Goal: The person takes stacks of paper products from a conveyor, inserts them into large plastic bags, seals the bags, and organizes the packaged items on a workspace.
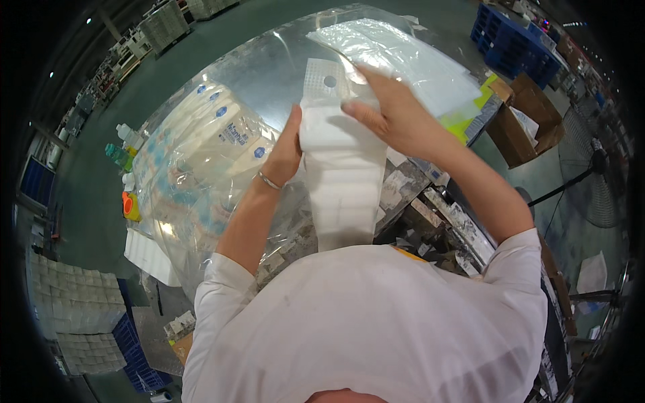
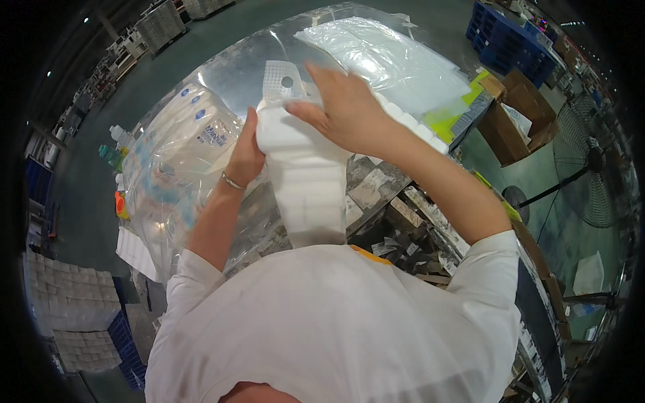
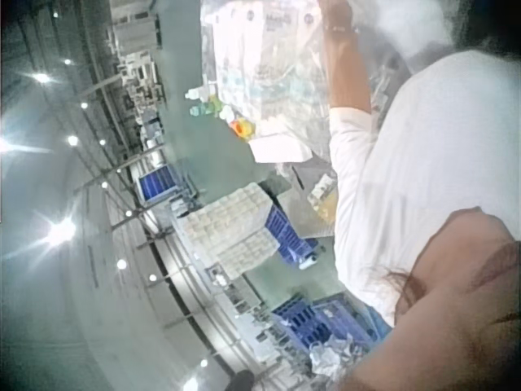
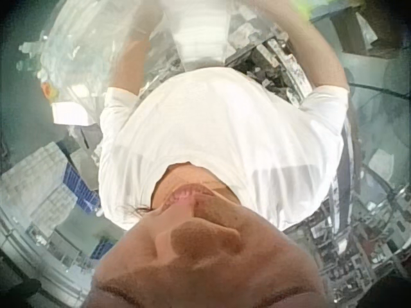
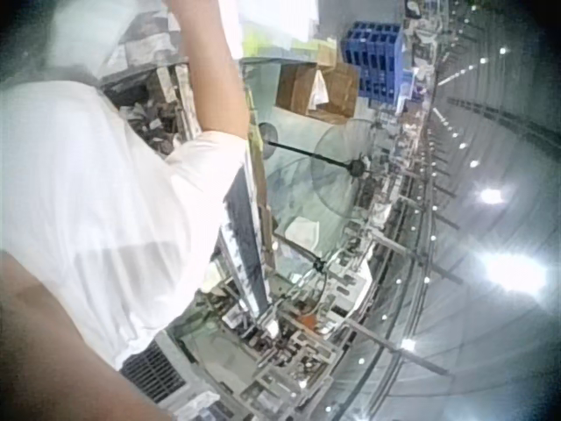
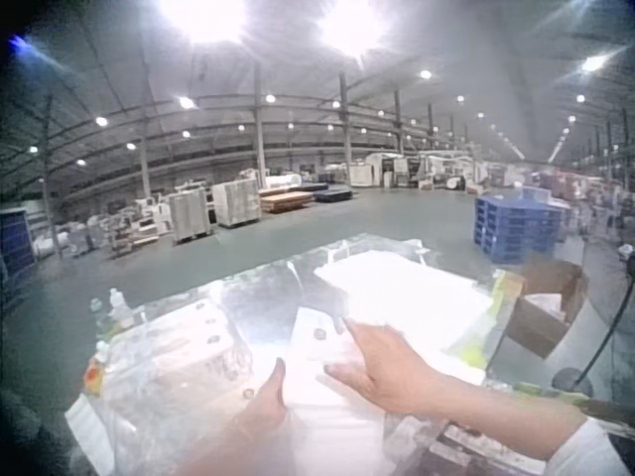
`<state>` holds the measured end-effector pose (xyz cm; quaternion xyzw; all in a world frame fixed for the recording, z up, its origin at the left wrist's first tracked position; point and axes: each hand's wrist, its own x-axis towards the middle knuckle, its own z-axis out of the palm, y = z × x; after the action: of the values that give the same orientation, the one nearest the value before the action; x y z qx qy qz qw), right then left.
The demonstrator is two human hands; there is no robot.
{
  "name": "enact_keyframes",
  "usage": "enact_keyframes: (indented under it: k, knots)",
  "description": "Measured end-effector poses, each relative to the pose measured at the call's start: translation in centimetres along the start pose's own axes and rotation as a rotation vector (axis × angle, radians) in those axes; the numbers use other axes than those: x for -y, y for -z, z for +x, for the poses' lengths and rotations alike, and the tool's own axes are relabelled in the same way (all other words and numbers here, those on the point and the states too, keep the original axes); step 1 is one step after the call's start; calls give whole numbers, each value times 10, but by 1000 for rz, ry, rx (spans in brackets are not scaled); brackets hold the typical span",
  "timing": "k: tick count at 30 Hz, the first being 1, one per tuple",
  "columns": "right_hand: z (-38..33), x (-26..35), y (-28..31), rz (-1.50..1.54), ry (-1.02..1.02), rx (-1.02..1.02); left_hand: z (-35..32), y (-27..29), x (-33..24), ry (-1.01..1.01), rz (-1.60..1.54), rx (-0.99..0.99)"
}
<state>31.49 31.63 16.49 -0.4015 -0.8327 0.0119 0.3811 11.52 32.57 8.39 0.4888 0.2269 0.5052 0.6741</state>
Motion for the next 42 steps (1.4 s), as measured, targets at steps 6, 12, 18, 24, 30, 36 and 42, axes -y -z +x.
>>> enact_keyframes:
  k: [6, 12, 18, 24, 30, 36, 42]
  knots:
    - [1, 26, -40, -389, 316, -159, 9, 8, 30, -84, 249, -103]
    - [22, -2, -47, -176, 184, -143, 13, 17, 23, 40, 47, -245]
    - [-37, -82, -90, -171, 14, 12, 22, 27, 29, 49, 31, -195]
    - [-12, -63, -52, 1046, -875, 283, 17, 3, 16, -18, 237, -197]
    - [-20, -55, -52, 690, -595, 134, 4, -26, -1, -25, 264, -328]
    - [-8, -35, -36, 281, -312, 27, 7, -25, -18, -219, 714, -282]
    - [9, -37, -40, 494, -466, 150, 16, -21, -40, 13, 635, -356]
